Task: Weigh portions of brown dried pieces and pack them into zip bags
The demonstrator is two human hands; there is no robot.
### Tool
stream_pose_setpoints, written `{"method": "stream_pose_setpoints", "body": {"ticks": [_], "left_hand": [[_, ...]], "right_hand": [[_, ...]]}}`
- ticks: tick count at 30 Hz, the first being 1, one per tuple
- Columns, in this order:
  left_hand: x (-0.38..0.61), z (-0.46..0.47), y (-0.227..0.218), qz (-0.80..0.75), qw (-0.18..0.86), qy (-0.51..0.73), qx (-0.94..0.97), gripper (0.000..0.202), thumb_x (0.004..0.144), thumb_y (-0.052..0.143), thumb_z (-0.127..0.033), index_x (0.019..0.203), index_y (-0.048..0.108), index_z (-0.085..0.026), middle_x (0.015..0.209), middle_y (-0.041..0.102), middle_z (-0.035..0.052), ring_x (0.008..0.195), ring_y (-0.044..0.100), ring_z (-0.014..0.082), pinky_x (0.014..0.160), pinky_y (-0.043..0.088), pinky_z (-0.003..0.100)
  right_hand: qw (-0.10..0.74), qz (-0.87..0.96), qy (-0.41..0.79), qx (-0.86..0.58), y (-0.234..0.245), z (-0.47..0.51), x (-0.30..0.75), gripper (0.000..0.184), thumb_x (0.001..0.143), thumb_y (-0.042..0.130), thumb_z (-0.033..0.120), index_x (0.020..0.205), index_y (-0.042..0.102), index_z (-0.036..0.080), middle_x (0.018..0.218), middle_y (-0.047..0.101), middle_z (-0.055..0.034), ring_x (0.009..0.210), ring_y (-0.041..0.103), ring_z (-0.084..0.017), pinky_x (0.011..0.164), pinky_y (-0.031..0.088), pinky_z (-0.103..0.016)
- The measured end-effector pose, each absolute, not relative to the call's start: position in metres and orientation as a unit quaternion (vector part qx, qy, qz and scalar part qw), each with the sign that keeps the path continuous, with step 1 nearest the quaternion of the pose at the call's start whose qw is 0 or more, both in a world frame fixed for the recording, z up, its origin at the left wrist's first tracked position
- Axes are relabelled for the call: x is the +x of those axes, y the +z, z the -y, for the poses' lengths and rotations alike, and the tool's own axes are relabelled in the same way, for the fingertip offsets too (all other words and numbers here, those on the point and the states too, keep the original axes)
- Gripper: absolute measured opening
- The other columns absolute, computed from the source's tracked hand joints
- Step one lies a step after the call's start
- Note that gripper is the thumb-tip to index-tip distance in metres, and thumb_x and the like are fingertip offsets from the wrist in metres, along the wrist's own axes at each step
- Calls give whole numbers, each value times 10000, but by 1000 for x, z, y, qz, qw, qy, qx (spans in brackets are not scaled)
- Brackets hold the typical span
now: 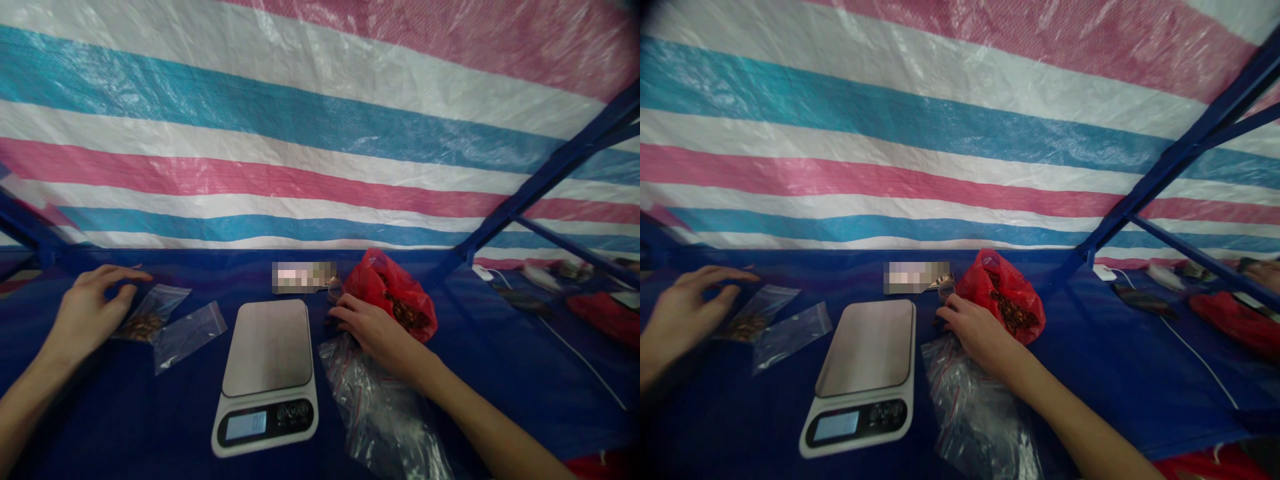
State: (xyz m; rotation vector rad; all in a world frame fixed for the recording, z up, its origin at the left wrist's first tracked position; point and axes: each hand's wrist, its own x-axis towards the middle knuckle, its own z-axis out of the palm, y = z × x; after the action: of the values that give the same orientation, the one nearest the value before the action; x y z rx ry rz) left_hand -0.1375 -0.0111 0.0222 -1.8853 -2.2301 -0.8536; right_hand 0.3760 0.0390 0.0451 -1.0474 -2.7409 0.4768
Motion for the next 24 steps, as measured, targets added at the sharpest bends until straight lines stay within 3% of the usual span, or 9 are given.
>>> {"method": "stream_pose_setpoints", "body": {"ticks": [5,12,18,24], "left_hand": [[-140,11,21,735,46,-275,-619,374,823,471,-395,990,743,-199,1159,736,144,1087,669,356,1040,498,528],[-134,11,24,738,41,-261,-621,402,839,445,-416,966,747,-183,1096,729,149,1069,668,366,1050,487,542],[-129,12,27,746,40,-257,-614,400,836,429,-419,943,744,-196,1082,724,135,1059,658,349,1048,493,518],[-127,14,30,739,43,-264,-618,420,850,421,-430,956,744,-182,1077,719,151,1057,654,370,1051,490,563]], "right_hand": [[78,920,163,-347,45,-39,372,307,1006,576,81,1274,689,178,1206,663,-110,1097,687,-224,949,579,-374],[110,930,140,-323,27,-41,365,200,1036,553,110,1169,690,169,1113,650,-85,1004,661,-203,886,556,-341],[103,947,98,-290,28,-37,361,186,1024,535,69,1113,657,178,1096,638,-71,970,624,-192,871,530,-329],[75,959,46,-268,31,-35,360,214,985,535,18,1122,622,157,1150,648,-97,1021,615,-228,935,528,-380]]}}
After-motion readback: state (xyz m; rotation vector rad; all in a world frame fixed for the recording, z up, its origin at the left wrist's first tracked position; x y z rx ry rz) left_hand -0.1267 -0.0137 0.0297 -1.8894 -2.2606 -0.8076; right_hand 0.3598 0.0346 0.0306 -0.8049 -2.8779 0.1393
